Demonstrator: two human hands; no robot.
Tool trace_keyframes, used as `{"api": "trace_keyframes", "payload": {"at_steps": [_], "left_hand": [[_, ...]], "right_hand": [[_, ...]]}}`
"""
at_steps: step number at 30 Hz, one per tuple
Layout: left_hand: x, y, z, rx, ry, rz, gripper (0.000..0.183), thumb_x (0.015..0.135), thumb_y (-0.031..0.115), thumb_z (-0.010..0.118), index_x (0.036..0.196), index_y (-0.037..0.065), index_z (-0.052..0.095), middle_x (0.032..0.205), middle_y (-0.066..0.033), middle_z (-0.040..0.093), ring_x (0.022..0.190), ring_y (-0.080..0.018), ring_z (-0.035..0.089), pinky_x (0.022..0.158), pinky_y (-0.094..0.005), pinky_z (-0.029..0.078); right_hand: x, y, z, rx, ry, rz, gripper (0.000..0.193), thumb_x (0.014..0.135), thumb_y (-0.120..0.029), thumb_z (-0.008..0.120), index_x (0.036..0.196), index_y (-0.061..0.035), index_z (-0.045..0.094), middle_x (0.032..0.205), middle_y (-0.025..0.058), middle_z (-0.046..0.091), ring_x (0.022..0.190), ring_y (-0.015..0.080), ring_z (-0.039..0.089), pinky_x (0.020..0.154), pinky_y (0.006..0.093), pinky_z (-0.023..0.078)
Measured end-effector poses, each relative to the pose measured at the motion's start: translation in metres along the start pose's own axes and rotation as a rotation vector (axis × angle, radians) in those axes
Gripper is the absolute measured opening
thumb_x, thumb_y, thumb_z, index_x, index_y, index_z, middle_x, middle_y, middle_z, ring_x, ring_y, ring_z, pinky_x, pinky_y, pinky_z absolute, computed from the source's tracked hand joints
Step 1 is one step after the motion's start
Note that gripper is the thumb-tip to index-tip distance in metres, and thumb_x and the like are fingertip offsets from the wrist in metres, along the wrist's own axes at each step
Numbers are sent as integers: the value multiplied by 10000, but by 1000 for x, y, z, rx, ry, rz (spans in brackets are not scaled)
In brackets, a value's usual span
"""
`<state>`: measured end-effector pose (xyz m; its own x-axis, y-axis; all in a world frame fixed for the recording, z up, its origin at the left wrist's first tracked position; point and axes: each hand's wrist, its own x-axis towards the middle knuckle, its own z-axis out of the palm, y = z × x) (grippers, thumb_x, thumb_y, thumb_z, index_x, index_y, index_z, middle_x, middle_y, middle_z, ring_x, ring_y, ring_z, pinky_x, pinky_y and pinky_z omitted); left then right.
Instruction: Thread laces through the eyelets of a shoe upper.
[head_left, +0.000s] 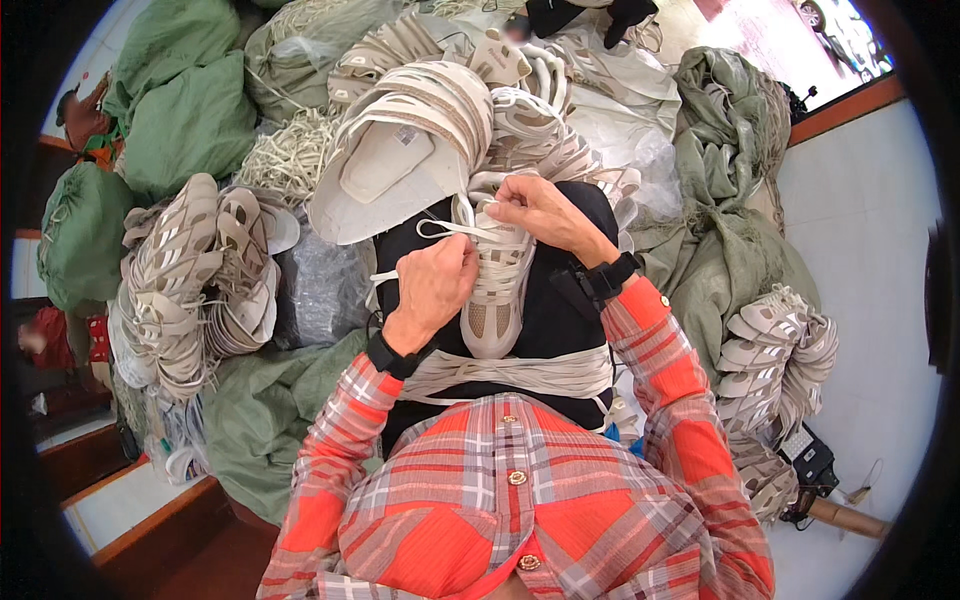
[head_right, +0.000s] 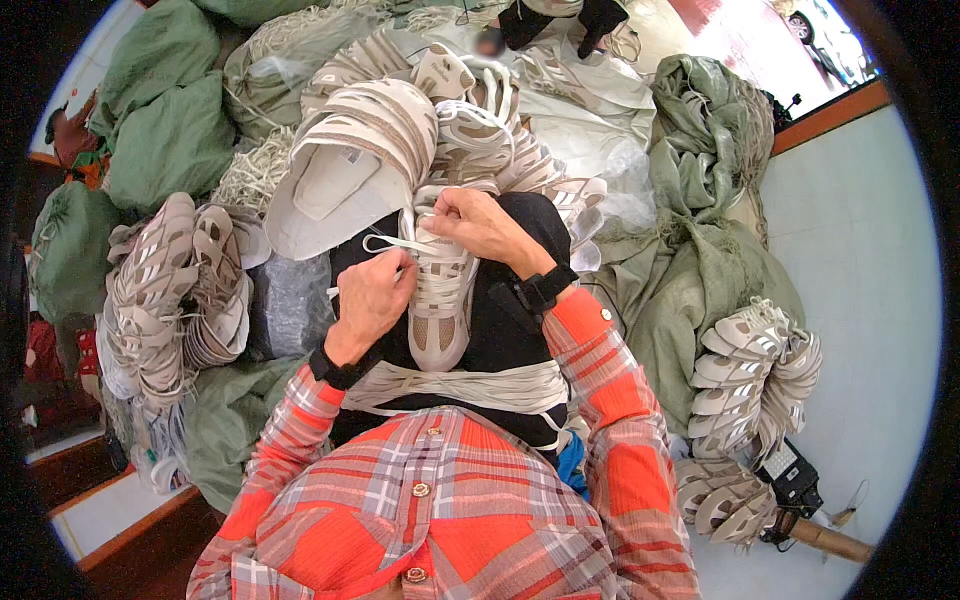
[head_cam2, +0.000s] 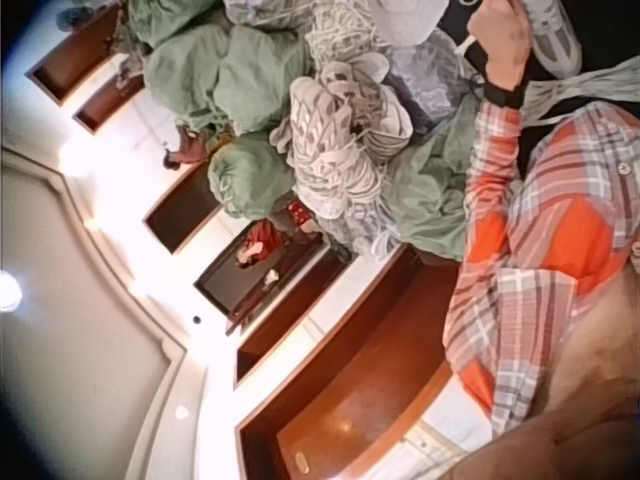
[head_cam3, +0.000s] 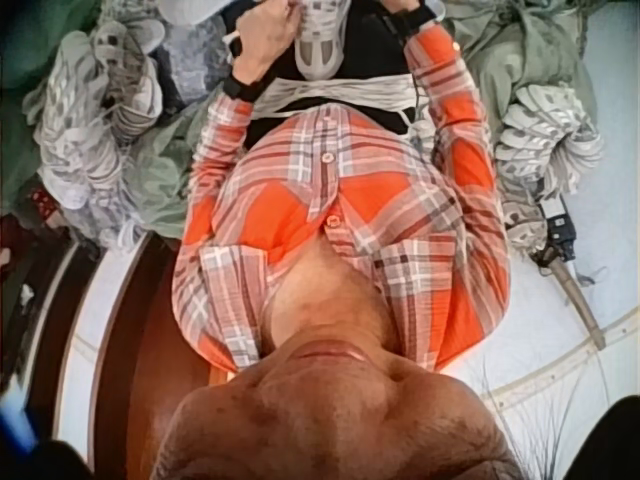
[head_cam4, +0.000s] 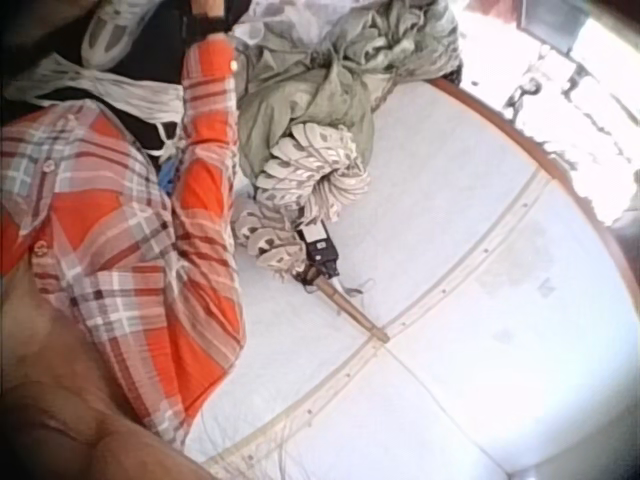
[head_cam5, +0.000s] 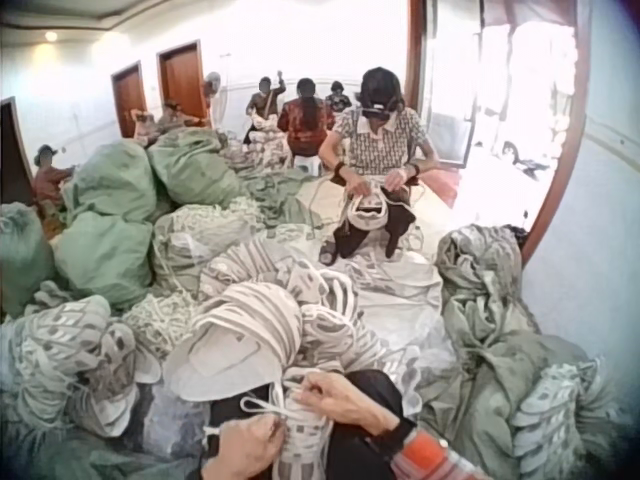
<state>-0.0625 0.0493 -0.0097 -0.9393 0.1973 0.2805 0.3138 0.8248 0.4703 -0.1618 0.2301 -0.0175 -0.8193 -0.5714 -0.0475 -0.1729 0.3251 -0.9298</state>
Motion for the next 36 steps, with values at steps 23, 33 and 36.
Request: {"api": "trace_keyframes", "payload": {"at_steps": [23, 33, 36], "left_hand": [[2, 16, 26, -247, -77, -322, 116, 830, 177, 561, 853, 66, 585, 719, -157, 628, 668, -356, 615, 578, -448, 460], [0, 18, 20, -274, -112, -368, 159, 852, 204, 534, 866, 55, 586, 744, -178, 631, 725, -367, 616, 619, -465, 459], [-1, 19, 20, -258, -108, -375, 164, 856, 204, 533, 868, 48, 582, 744, -175, 634, 721, -368, 616, 623, -467, 462]], "right_hand": [[-68, -14, 26, -343, 342, -142, 132, 801, -56, 621, 902, 2, 558, 827, 134, 543, 742, 298, 561, 661, 362, 460], [-62, -29, 29, -990, 23, -386, 160, 688, -70, 592, 828, -9, 543, 866, 111, 516, 841, 250, 559, 709, 341, 470], [-58, -29, 27, -1058, -23, -416, 123, 702, -88, 587, 804, -28, 554, 844, 103, 518, 827, 221, 558, 678, 320, 447]]}}
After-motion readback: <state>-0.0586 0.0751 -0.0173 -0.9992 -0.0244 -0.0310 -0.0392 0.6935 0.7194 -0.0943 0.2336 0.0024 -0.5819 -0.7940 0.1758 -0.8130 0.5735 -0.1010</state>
